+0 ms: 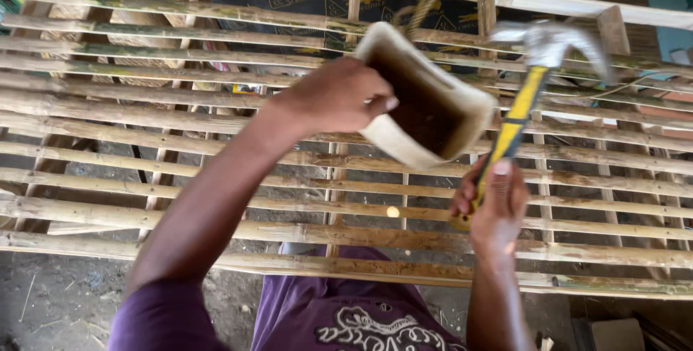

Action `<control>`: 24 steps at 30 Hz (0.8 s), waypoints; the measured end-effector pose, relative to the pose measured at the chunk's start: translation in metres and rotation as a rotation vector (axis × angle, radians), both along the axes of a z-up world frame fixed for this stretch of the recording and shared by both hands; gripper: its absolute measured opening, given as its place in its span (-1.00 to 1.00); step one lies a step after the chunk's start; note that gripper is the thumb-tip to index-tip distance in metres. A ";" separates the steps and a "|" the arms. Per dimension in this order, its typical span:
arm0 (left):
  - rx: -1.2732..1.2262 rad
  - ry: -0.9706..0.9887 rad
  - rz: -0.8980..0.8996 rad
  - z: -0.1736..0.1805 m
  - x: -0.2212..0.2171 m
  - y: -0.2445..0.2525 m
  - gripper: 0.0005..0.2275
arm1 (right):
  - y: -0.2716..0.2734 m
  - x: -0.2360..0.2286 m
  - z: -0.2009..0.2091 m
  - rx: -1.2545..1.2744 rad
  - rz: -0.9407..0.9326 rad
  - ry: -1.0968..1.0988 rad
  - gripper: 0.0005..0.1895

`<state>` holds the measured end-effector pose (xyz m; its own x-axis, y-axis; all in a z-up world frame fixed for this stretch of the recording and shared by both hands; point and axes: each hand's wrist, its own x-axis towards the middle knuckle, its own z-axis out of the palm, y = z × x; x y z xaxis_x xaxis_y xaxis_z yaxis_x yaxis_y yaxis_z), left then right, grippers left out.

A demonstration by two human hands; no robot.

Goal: The person hammers nails into a bamboo lattice structure using a hammer. They repeatedly pick nails from a white container and drive them into the bamboo frame to secure the pieces together.

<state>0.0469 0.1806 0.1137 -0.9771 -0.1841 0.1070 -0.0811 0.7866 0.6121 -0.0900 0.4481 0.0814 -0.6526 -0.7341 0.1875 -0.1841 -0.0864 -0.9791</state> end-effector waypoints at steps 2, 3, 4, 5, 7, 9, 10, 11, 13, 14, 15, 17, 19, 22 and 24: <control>0.011 -0.471 0.255 0.007 0.006 -0.007 -0.62 | -0.002 0.000 -0.011 0.010 0.019 -0.043 -0.58; -0.083 -0.418 0.207 0.008 -0.003 -0.006 -0.69 | -0.001 0.003 -0.015 0.024 0.032 -0.067 -0.59; -0.177 -0.362 0.169 0.008 -0.016 -0.008 -0.72 | -0.004 0.005 -0.017 0.019 0.046 -0.118 -0.60; -0.234 -0.455 0.182 0.002 -0.033 -0.003 -0.70 | -0.008 0.010 -0.018 0.016 0.061 -0.170 -0.60; -0.326 -0.564 0.212 -0.017 -0.064 0.011 -0.76 | -0.017 0.019 -0.017 -0.009 0.102 -0.177 -0.59; -0.316 -0.596 0.225 -0.041 -0.079 0.015 -0.80 | -0.020 0.026 -0.014 -0.029 0.131 -0.090 -0.56; -0.281 -0.598 0.214 -0.051 -0.091 0.019 -0.78 | -0.016 0.024 -0.011 -0.015 0.127 -0.110 -0.56; -0.246 -0.599 0.201 -0.059 -0.103 0.024 -0.76 | -0.012 0.020 -0.009 -0.002 0.122 -0.131 -0.56; -0.190 -0.622 0.187 -0.067 -0.107 0.024 -0.72 | -0.012 0.020 -0.011 -0.006 0.125 -0.158 -0.55; -0.153 -0.644 0.183 -0.070 -0.102 0.026 -0.70 | -0.012 0.022 -0.013 -0.009 0.135 -0.164 -0.56; -0.147 -0.665 0.193 -0.070 -0.097 0.027 -0.69 | -0.013 0.025 -0.016 -0.012 0.144 -0.170 -0.56; -0.136 -0.705 0.213 -0.064 -0.094 0.038 -0.67 | -0.011 0.028 -0.020 -0.027 0.134 -0.142 -0.57; -0.196 -0.594 0.130 -0.056 -0.089 0.055 -0.73 | -0.011 0.032 -0.019 -0.020 0.094 -0.095 -0.56; -0.246 -0.420 0.144 -0.040 -0.076 0.070 -0.76 | -0.015 0.039 -0.009 -0.014 0.042 -0.014 -0.54; -0.233 -0.301 0.210 -0.031 -0.062 0.070 -0.79 | -0.012 0.047 0.000 -0.035 0.040 -0.001 -0.54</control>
<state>-0.0153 0.2504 0.0823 -0.9149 -0.3871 -0.1145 -0.4020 0.8482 0.3449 -0.0429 0.4361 0.0810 -0.6232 -0.7526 0.2127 -0.1788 -0.1276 -0.9756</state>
